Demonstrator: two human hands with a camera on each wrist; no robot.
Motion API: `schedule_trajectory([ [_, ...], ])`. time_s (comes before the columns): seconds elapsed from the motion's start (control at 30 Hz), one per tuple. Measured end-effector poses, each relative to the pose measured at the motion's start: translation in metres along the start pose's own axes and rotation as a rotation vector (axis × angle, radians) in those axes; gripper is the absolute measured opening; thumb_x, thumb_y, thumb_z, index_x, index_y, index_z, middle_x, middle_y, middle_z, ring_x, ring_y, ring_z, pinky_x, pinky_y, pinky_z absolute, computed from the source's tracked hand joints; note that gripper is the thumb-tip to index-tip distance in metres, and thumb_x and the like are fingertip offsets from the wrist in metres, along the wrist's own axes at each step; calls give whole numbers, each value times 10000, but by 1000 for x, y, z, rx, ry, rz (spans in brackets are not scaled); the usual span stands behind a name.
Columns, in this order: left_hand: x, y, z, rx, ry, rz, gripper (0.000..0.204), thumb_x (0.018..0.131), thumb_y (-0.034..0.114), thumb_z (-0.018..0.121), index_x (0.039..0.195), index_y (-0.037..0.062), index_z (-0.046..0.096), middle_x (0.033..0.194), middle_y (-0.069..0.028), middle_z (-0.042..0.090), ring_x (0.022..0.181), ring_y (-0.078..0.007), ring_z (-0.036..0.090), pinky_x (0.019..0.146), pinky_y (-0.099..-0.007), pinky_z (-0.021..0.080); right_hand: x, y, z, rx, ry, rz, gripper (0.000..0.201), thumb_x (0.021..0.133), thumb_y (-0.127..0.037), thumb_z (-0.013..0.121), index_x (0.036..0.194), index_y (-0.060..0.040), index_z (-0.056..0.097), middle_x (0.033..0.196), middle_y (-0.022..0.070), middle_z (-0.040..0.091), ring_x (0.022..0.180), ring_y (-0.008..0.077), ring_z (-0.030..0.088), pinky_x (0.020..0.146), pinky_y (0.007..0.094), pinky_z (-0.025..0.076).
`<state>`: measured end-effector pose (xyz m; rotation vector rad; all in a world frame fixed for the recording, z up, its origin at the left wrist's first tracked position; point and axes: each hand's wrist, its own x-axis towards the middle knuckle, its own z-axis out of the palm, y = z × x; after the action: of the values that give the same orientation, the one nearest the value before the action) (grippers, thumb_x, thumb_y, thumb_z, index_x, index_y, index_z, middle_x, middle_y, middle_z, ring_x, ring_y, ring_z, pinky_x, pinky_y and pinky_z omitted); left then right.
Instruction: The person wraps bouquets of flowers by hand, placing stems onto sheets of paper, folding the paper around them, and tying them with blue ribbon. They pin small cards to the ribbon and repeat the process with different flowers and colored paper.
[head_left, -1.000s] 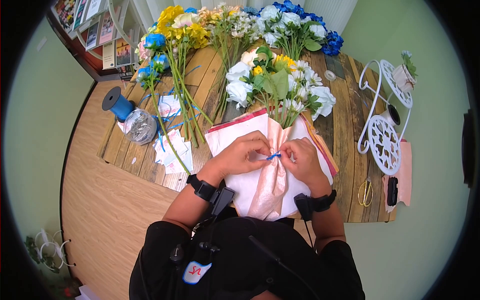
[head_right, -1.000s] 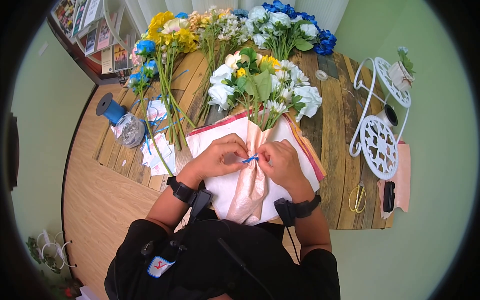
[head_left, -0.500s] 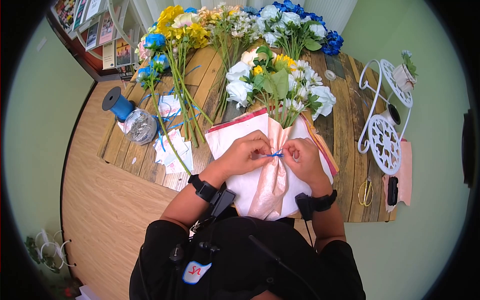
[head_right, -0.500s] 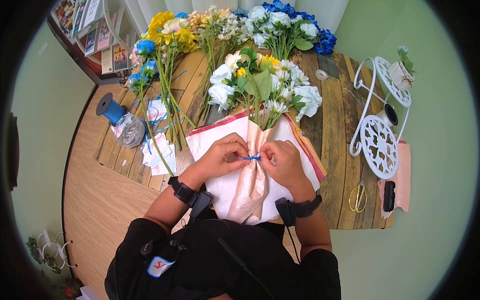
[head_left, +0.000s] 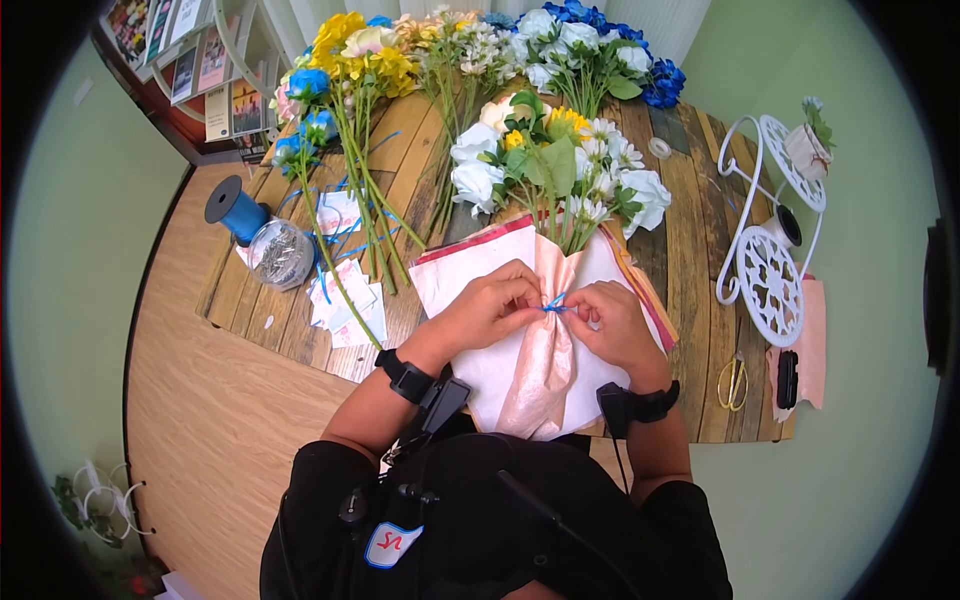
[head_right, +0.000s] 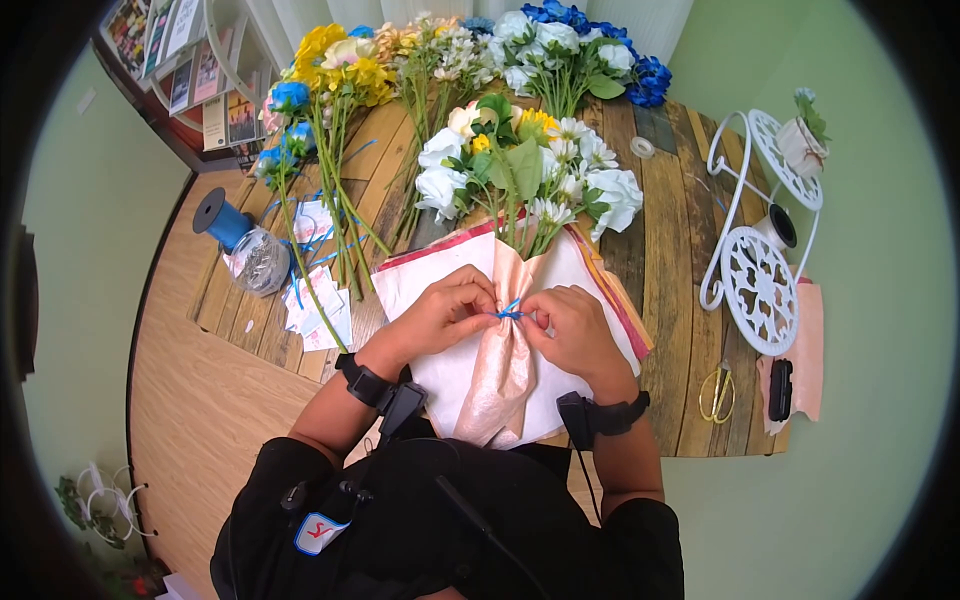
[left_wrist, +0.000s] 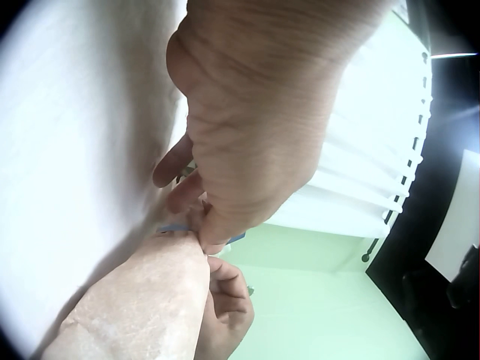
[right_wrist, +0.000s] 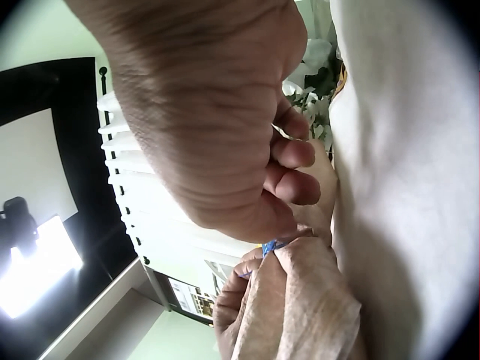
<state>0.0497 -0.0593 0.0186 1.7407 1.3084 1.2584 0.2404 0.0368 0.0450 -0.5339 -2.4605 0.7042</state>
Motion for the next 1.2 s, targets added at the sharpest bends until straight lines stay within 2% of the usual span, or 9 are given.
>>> schedule_trajectory([
  [0.4,1,2,1,10,-12,-16,118,749,40,668,790,2,565,905,-60,518,784,-147,527,660,-253,449,2,0,-2,-26,-17,-112,98,647,-46,613,695,-58,528,579,47,501,551,215,502,559,323,377],
  [0.47,1,1,2,29,18,47,106,741,18,638,790,-4,547,884,-42,516,666,-111,538,575,-222,451,2,1,-2,-38,-19,-119,99,640,-47,607,688,-57,521,578,49,498,551,219,502,560,324,379],
  [0.53,1,1,2,25,13,40,104,738,15,634,782,-5,542,880,-43,514,661,-112,535,572,-222,450,2,2,-1,-50,-19,-127,99,628,-48,594,677,-55,508,569,55,489,546,231,498,558,330,381],
  [0.93,2,2,3,17,-8,12,120,716,1,622,771,-6,516,883,-54,500,657,-132,527,584,-236,450,2,1,3,-6,16,-68,102,609,-40,576,628,-49,476,537,76,461,514,266,476,532,354,375],
  [1.07,2,-1,3,16,29,52,109,724,-4,616,780,-6,522,873,-56,503,659,-131,526,579,-241,452,-1,3,3,-22,-1,-55,83,635,-49,587,654,-39,507,542,76,471,516,244,489,527,349,389],
  [1.13,2,-3,2,3,52,48,92,740,5,605,790,-5,528,846,-57,512,654,-131,526,577,-240,452,-6,4,3,183,-5,163,121,717,-110,632,716,-14,558,567,82,511,515,190,504,510,313,404],
  [1.17,2,-4,1,-13,71,43,76,756,14,595,800,-5,535,819,-58,521,648,-131,525,576,-239,452,-6,5,2,180,-8,156,121,717,-110,632,716,-14,558,567,82,511,515,190,504,510,313,404],
  [1.2,2,-3,0,-12,79,46,76,756,14,595,800,-5,535,819,-58,521,648,-131,525,576,-239,452,-6,6,1,241,-72,256,188,761,-180,634,743,-3,573,582,77,532,519,161,504,502,295,406],
])
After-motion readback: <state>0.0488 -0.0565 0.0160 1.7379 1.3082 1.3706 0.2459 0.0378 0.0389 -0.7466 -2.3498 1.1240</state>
